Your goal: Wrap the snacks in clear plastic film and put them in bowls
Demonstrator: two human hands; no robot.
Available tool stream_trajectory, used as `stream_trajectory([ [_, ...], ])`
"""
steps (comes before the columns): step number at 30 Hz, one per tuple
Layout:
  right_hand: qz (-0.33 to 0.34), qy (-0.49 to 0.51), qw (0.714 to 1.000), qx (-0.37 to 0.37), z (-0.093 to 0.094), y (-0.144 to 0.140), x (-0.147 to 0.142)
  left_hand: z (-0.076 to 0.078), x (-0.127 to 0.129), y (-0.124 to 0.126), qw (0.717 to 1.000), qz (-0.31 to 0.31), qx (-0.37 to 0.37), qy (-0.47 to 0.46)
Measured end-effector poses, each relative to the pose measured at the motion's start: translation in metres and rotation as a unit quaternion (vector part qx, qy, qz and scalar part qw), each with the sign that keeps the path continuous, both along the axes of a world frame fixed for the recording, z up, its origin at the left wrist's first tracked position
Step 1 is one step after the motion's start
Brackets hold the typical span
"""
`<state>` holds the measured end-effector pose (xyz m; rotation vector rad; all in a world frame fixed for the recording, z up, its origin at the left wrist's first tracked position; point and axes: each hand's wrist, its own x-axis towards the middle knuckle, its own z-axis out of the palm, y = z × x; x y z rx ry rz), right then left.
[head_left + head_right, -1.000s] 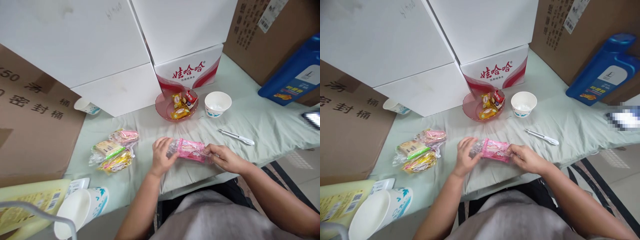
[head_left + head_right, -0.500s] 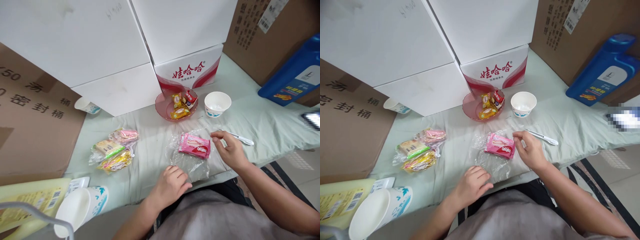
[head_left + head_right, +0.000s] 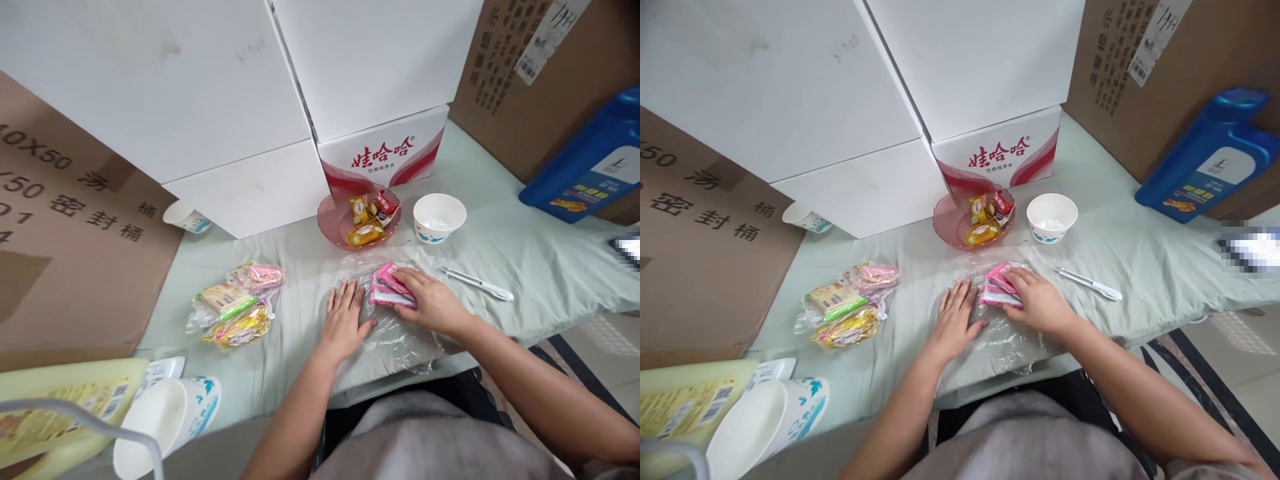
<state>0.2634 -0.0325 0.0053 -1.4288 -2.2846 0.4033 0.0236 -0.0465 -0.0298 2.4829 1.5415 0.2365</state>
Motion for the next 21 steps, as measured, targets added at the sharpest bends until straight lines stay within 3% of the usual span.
stream_trajectory([
  [5,-0.114,-0.039,0.992,0.038,0.01,0.012,0.021,-0.002,0.0,-0.001,1.0,-0.005,0.015,-0.011],
  [11,-0.136,-0.107,0.982,0.072,0.013,0.022,0.021,0.001,0.001,-0.001,1.0,-0.006,0.011,-0.02],
  [18,0.018,-0.131,0.989,0.064,0.026,0.04,0.022,0.005,0.002,-0.002,0.999,-0.003,0.004,-0.038],
  [21,0.103,-0.068,0.992,0.016,0.044,0.047,0.018,0.006,0.003,-0.002,0.999,-0.005,0.003,-0.037],
])
